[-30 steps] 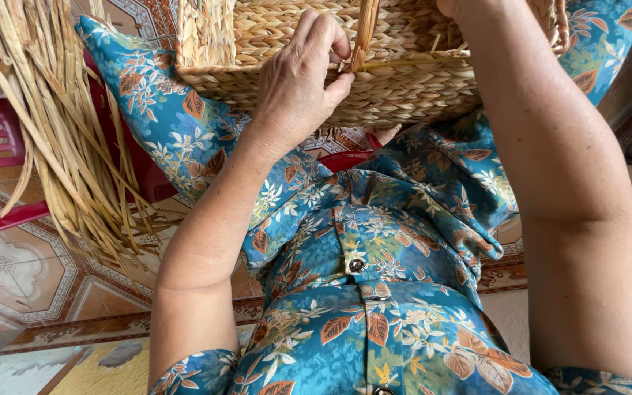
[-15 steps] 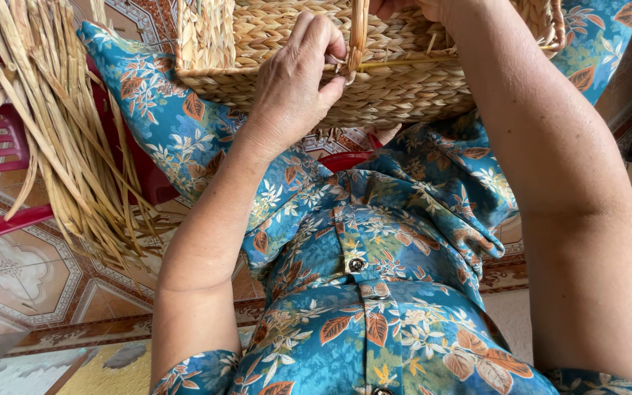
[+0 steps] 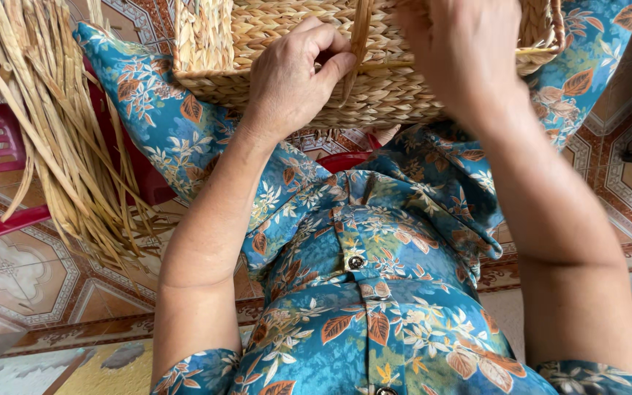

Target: The person weaves a rectangular basket by hand, threading dried palm strips through the existing weave along the rim. They pull and tuck the strips to secure the edge, occasionally rotating the basket to continue the pattern.

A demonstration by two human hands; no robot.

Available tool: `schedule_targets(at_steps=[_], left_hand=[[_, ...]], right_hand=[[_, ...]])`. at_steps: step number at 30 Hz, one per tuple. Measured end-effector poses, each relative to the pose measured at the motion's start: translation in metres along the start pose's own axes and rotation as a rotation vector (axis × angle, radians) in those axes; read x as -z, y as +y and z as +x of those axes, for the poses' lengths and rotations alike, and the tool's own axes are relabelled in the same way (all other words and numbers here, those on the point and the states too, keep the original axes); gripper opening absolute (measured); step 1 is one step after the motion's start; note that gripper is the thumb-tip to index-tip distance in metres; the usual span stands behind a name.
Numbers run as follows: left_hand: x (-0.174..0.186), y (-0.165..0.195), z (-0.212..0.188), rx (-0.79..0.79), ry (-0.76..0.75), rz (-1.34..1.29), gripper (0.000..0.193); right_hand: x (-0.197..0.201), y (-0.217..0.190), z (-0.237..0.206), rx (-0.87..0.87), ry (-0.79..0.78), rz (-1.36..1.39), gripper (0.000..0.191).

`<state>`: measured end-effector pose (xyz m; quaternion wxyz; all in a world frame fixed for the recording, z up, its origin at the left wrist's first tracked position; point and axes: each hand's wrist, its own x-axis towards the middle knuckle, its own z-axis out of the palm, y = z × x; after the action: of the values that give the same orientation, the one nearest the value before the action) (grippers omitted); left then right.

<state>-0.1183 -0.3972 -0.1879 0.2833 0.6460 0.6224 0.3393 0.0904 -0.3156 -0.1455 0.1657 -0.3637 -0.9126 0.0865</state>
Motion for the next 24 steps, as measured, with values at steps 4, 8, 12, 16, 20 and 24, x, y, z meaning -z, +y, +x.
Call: schedule_targets(at_steps=[4, 8, 12, 16, 20, 24], left_hand=[[0.002, -0.001, 0.005, 0.081, -0.067, 0.002, 0.018], [0.003, -0.004, 0.004, 0.066, -0.073, -0.007, 0.019], [0.003, -0.007, 0.002, 0.016, -0.046, 0.000, 0.023], [0.002, -0.007, 0.002, 0.043, -0.064, 0.005, 0.022], [0.001, -0.007, 0.005, 0.057, -0.061, 0.012, 0.023], [0.004, -0.008, 0.007, 0.025, -0.048, 0.039, 0.021]], right_hand=[[-0.015, -0.040, -0.037, 0.215, 0.084, 0.092, 0.032], [-0.035, -0.052, -0.042, 0.186, 0.193, 0.265, 0.017], [0.017, -0.056, -0.074, 0.406, -0.116, 0.836, 0.009], [0.083, -0.041, -0.106, 0.181, -0.181, 1.436, 0.008], [0.057, -0.034, -0.087, 0.078, -0.090, 0.738, 0.029], [-0.020, -0.054, -0.063, 0.077, -0.081, 0.584, 0.038]])
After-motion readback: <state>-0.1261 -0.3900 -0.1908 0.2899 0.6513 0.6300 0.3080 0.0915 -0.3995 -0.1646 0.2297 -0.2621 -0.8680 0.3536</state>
